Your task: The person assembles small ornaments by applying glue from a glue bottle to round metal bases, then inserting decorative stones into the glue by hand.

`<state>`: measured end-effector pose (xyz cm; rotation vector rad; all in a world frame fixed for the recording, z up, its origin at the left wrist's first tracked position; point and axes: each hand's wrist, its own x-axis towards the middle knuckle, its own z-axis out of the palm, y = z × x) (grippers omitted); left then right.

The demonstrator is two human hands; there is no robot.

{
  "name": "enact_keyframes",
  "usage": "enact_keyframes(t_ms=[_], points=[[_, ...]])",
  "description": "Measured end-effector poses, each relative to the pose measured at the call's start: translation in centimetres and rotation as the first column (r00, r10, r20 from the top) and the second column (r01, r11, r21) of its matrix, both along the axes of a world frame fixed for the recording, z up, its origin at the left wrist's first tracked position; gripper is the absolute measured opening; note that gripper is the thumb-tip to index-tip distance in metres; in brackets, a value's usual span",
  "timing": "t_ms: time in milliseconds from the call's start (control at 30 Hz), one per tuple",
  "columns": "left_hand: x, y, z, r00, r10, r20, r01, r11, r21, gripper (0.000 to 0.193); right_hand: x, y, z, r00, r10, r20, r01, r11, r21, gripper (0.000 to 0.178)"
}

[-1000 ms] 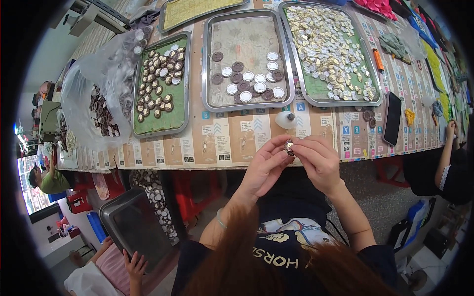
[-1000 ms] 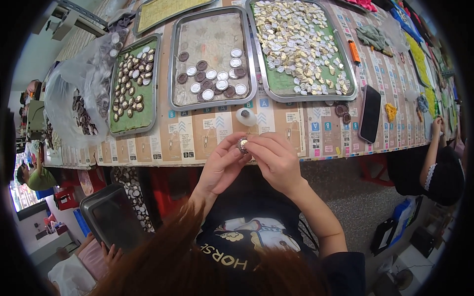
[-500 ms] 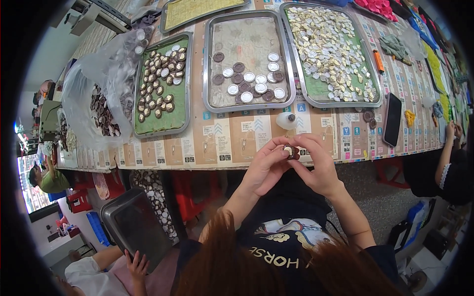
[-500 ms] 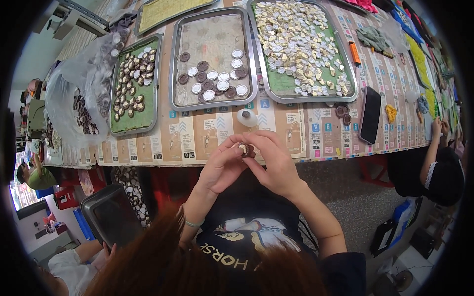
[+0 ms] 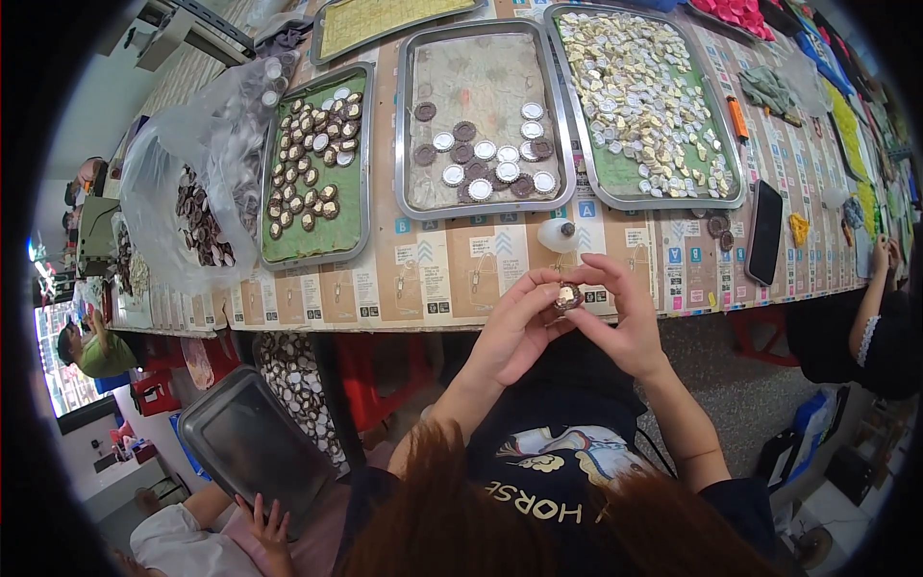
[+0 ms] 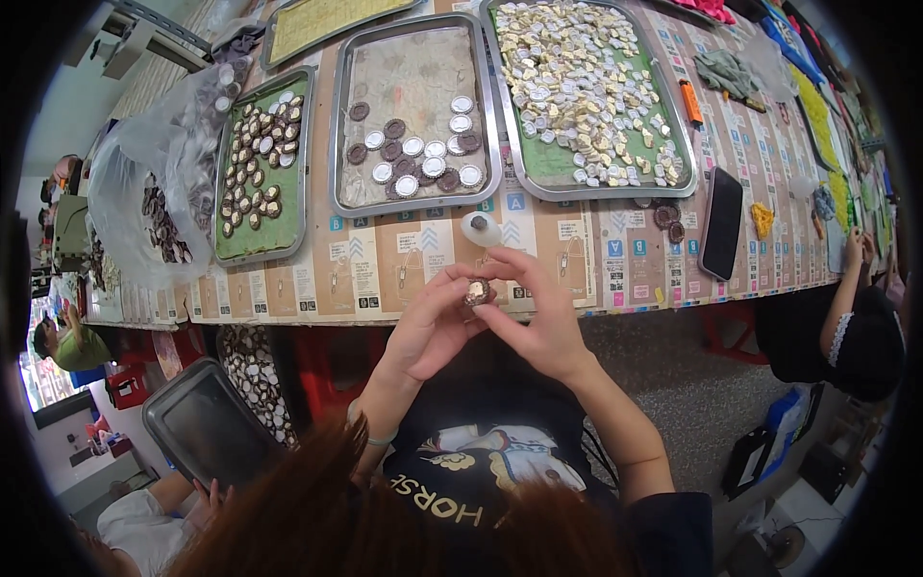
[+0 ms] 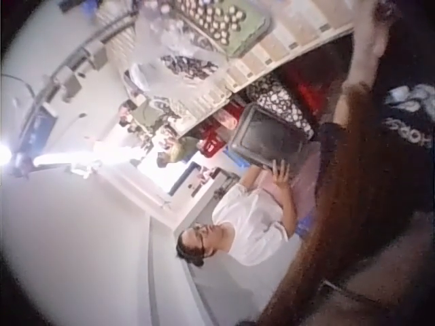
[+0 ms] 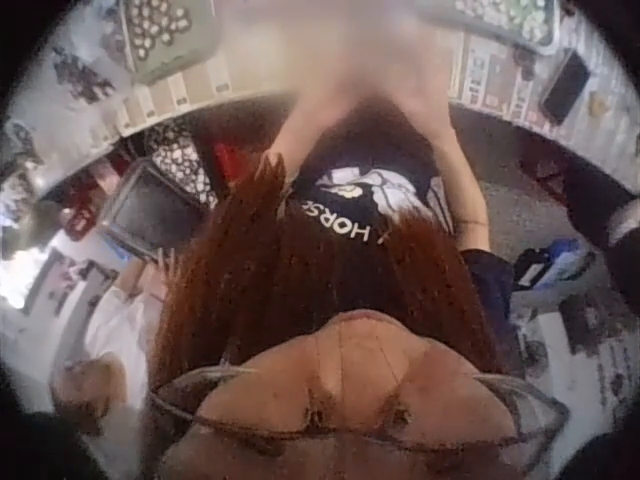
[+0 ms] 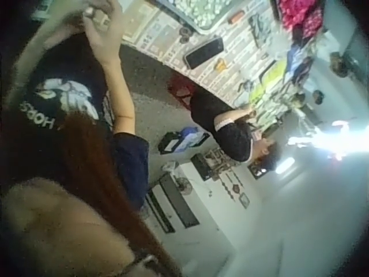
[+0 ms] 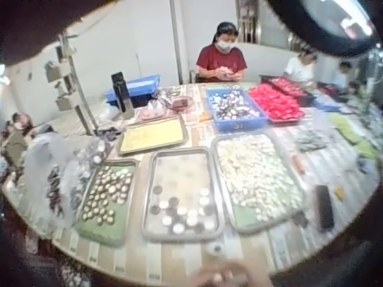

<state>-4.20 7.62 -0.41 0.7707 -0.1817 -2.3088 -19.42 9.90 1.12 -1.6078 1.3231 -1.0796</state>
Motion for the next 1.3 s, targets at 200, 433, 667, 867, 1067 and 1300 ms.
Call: enact_keyframes(t_ms=[200,433,667,867,1067,1300], points=[[0.7,0.2,0.1,0.997,0.003,0.072,-0.001,1.0,-0.03,0.014,-0.4,-0.3,0.3,0.797,-0.08,0.598,-0.203,0.898,0.39,0.046],[3.1,-2.3,-0.3,0.873,0.36,0.329,-0.223,0.895,-0.387,0.019,-0.6,-0.5,-0.5,0.885,-0.029,0.465,-0.107,0.959,0.263,0.043],[17.3,-12.5,-1.3,-0.428,0.713,0.556,0.346,0.698,-0.627,0.018,-0.8,-1.8,-2.7,0.97,-0.13,0.204,0.105,0.986,0.127,0.046],[10.0,-12.8,-1.0,-0.257,0.748,0.613,0.682,0.589,-0.433,0.021,0.7,-4.1,-3.8,0.981,-0.19,-0.042,0.188,0.981,-0.037,0.044],[5.2,-12.2,-3.1,-0.149,0.867,0.476,0.842,0.364,-0.399,0.018,1.4,-4.7,-4.4,0.982,-0.164,-0.099,0.163,0.987,-0.013,0.034],[5.1,-10.7,-1.3,0.232,0.623,0.747,0.541,0.556,-0.631,0.018,0.9,-3.1,-3.0,0.848,-0.214,0.485,0.064,0.95,0.306,0.034]])
